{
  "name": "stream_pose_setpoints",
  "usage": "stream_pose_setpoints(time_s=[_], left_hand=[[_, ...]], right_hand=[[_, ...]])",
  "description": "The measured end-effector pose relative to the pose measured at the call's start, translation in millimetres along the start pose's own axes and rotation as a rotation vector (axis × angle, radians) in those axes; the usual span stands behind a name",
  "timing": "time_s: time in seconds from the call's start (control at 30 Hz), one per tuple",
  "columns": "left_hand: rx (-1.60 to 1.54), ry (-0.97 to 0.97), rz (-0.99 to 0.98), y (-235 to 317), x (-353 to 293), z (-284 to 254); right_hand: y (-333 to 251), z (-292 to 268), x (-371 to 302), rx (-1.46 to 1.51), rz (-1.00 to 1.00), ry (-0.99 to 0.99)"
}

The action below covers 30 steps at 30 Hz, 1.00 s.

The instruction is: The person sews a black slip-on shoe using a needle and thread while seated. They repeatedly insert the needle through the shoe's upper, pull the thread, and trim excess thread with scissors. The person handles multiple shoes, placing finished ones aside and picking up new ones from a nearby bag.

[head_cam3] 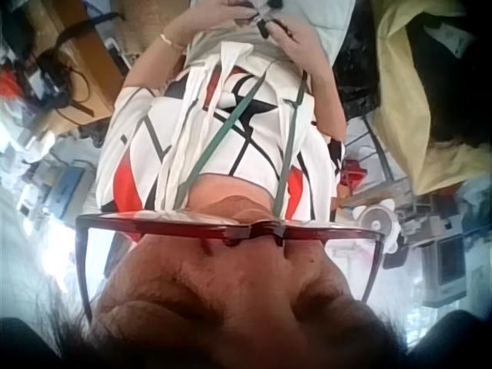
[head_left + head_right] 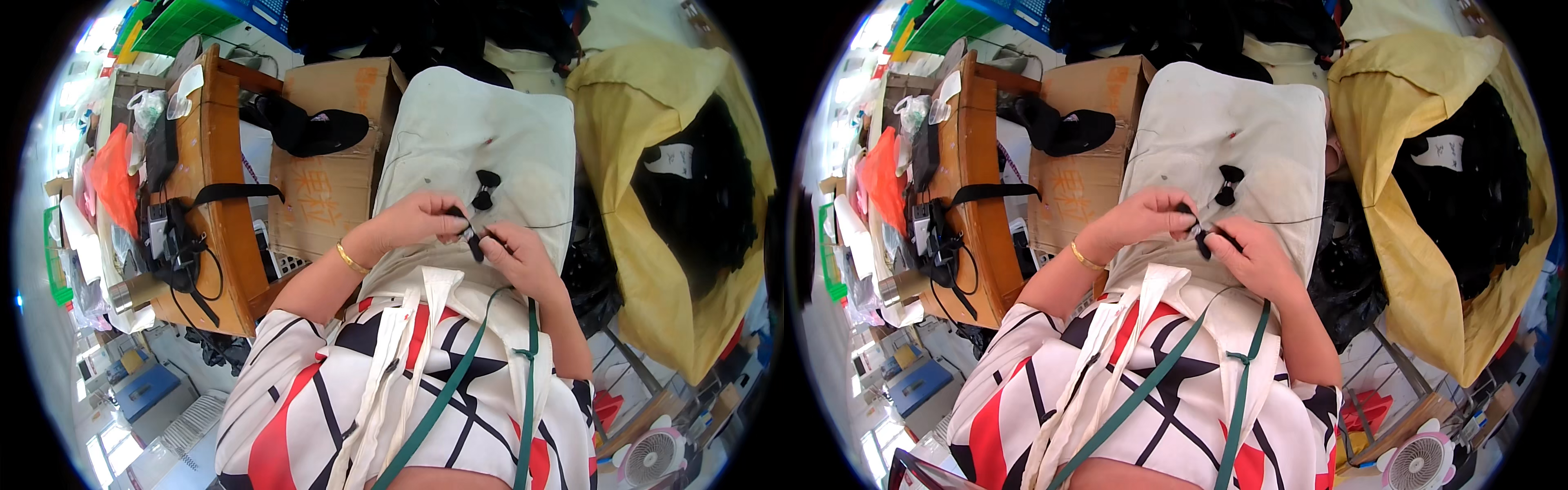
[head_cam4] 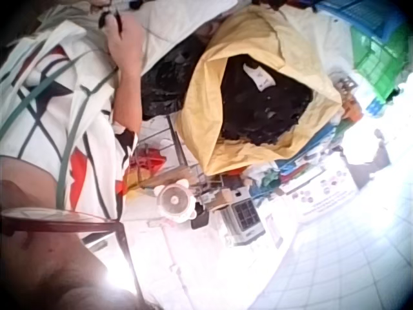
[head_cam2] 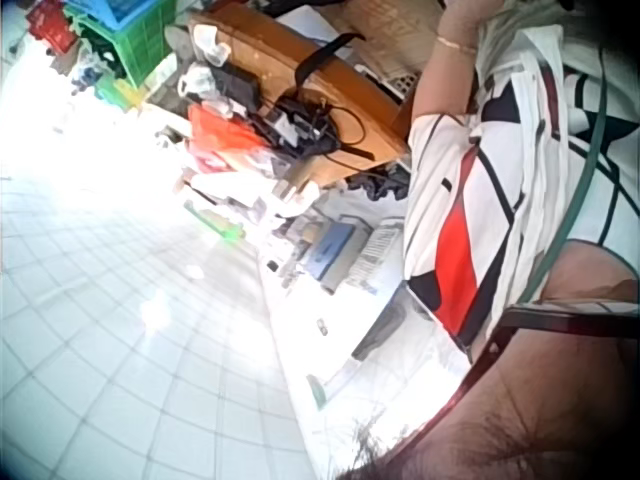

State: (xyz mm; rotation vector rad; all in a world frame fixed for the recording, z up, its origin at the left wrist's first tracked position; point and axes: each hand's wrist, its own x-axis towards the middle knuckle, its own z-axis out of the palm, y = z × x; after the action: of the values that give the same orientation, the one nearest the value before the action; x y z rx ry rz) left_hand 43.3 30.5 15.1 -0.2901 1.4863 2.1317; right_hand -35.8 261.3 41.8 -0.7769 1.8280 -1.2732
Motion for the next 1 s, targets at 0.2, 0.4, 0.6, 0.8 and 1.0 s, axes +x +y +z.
stream_pose_setpoints(time_s=[0.2, 0.4, 0.6, 0.8, 1.0], left_hand=[[-0.1, 0.28, -0.134, 1.5, 2.8, 2.7], [-0.138, 0.128, -0.037, -7.8, 5.2, 18.0], [-0.272, 0.24, 0.092, -18.6, 12.0, 16.2], [0.075, 0.367, 0.288, -23.6, 23.4, 31.5], [-0.039, 0.36, 0.35, -13.8, 21.4, 22.8]], right_hand=[[15.7, 11.5, 5.4, -0.131, -0.16, 0.35], [30.7, 27.1, 14.8, 0.866, 0.246, 0.216], [33.7, 30.6, 20.4, 0.981, 0.259, 0.396], [29.7, 44.7, 26.4, 0.802, 0.171, 0.406], [32.8, 25.8, 16.1, 0.569, 0.085, 0.406]])
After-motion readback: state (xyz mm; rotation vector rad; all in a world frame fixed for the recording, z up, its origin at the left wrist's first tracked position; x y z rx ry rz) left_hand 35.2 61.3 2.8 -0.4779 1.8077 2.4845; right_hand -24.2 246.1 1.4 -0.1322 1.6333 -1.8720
